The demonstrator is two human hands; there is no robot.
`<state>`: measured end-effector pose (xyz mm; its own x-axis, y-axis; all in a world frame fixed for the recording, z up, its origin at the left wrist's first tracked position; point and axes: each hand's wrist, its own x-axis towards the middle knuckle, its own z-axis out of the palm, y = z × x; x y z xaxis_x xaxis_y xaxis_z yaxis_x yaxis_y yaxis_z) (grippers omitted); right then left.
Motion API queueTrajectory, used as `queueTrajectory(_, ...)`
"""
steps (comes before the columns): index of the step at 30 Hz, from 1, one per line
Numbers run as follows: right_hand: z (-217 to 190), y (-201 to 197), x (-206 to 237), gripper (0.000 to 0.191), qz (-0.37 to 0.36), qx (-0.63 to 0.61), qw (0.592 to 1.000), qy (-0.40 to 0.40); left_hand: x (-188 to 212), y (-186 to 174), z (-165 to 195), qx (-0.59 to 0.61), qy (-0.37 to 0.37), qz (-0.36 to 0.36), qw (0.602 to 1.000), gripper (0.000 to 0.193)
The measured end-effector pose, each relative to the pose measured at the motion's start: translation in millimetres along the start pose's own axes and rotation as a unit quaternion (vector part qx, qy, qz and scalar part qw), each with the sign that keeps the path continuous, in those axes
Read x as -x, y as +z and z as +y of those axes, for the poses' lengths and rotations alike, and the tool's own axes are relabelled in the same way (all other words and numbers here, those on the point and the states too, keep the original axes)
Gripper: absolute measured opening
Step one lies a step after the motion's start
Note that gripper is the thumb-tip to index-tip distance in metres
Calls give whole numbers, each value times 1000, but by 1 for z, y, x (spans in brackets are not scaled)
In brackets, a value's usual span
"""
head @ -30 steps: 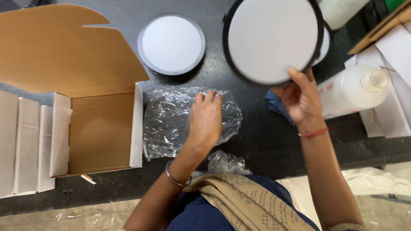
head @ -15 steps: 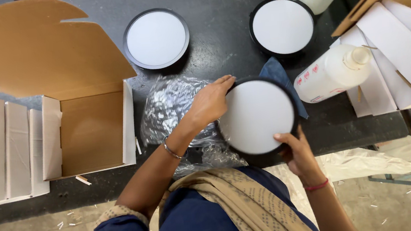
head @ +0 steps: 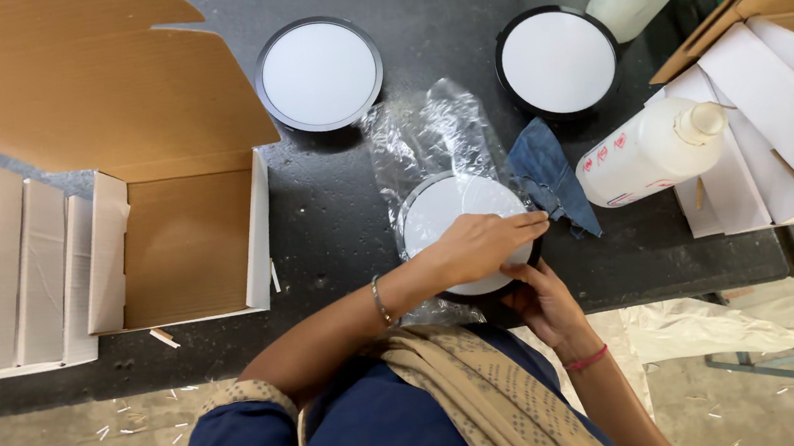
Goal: The person wipes round LED panel lights with a blue cloth, wraps each light in clear plastic film, and places the wrapped lights into white cardboard boxes. The person folds the box flaps closed and stacks the finished boxes on the workbench.
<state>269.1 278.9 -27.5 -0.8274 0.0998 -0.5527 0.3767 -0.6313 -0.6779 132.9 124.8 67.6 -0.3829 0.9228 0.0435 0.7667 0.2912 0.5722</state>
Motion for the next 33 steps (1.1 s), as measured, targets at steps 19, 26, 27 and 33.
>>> queueTrajectory(19, -22, 75, -24, 14, -8, -216, 976, -31, 104, 12, -20, 238, -227, 343, 880, 18)
queueTrajectory(26, -30, 90, -52, 28, -28, -131, 987, -91, 106, 5, -27, 248, -244, 299, 889, 19)
queueTrajectory(27, -30, 88, -58, 26, -30, -123, 988, -93, 106, 4, -28, 262, -243, 283, 890, 19)
queueTrajectory(33, -23, 79, -111, 24, -35, -124, 985, -118, 112, -4, -15, 271, -206, 225, 913, 25)
